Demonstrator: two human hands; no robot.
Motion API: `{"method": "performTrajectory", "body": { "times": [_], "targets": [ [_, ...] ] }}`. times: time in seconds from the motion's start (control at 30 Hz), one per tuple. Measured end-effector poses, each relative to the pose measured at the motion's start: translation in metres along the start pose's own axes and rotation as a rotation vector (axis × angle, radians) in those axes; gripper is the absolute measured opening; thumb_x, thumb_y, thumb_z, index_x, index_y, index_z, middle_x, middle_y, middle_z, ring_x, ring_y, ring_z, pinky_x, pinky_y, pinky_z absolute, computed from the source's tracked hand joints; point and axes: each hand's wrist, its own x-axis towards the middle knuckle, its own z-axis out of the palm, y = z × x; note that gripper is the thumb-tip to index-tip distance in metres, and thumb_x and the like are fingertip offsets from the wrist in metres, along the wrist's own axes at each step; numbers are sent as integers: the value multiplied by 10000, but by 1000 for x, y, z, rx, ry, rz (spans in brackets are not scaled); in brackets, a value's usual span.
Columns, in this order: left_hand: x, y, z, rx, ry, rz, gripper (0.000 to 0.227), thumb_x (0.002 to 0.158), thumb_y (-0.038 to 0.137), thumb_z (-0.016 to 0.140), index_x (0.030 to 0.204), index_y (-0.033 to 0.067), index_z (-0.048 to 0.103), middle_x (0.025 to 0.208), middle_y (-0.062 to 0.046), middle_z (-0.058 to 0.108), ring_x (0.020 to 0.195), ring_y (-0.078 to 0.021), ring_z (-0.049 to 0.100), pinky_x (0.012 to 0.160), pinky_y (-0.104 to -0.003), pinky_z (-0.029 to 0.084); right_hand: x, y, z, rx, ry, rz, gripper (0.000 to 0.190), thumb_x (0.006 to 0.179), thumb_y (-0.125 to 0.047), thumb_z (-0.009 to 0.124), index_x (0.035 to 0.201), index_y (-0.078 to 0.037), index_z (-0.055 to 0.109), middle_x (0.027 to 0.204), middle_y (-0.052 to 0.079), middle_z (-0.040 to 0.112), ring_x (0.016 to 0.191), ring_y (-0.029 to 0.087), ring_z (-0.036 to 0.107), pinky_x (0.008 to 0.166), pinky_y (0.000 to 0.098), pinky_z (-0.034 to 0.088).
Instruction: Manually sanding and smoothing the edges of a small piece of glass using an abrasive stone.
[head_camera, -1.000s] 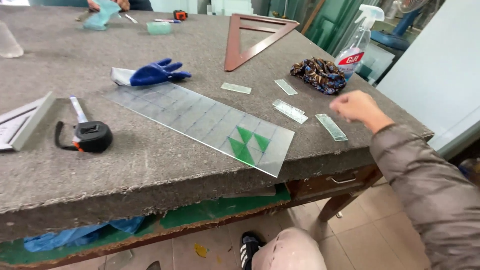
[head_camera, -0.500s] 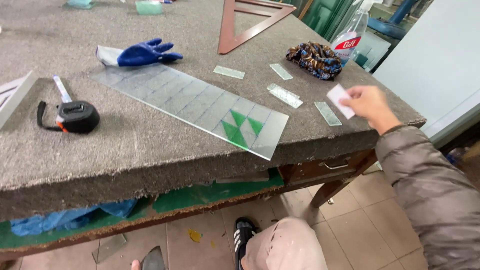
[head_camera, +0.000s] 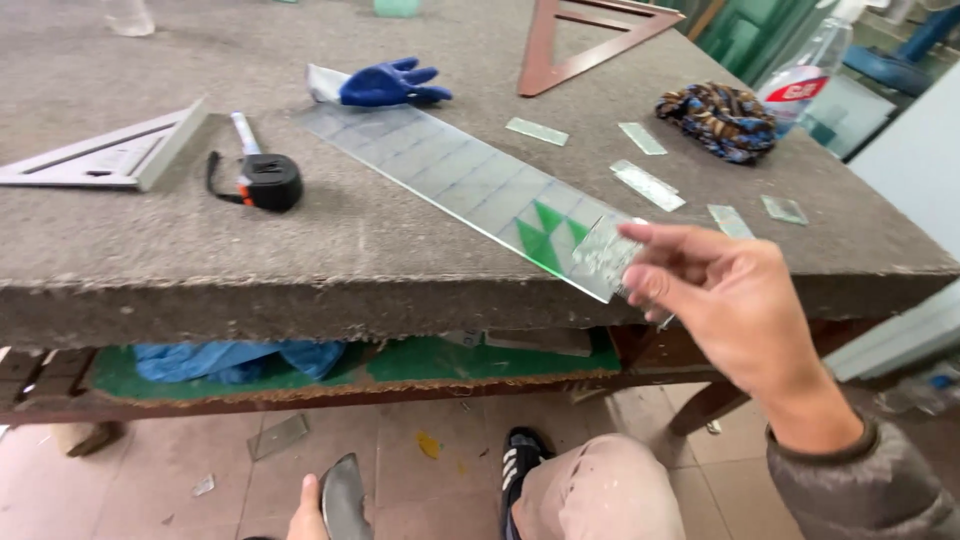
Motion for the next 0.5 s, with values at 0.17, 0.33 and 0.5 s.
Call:
{"method": "performTrajectory", "body": {
  "times": [0.17,0.33,0.5],
  "targets": [
    [10,-9,-23,-414,-183,-256,708,1086,562,465,1653,140,492,1651,-202,584,1493,-354,578,1282,-383,346,-15,-10,45,49,9,109,417,863,-32,871,1278,13,856,837,97,830,712,130,721,639,242,628],
    [-48,21,-73,-768,-165,-327,799,1107,590,418,1565,-26,641,1631,-188,621,1551,-291,524,1292,-392,323,-23,-11,74,106,-38,184,378,839,-24,879,1212,34,871,814,145,852,714,182,767,674,283,675],
    [-70,45,-98,-1081,-158,-393,708,1117,534,432,1596,41,605,1587,-128,656,1448,-258,591,1226,-394,425,-30,-5,86,301,-94,158,334,849,79,828,1182,107,836,841,225,838,687,261,759,606,318,642]
  ]
}}
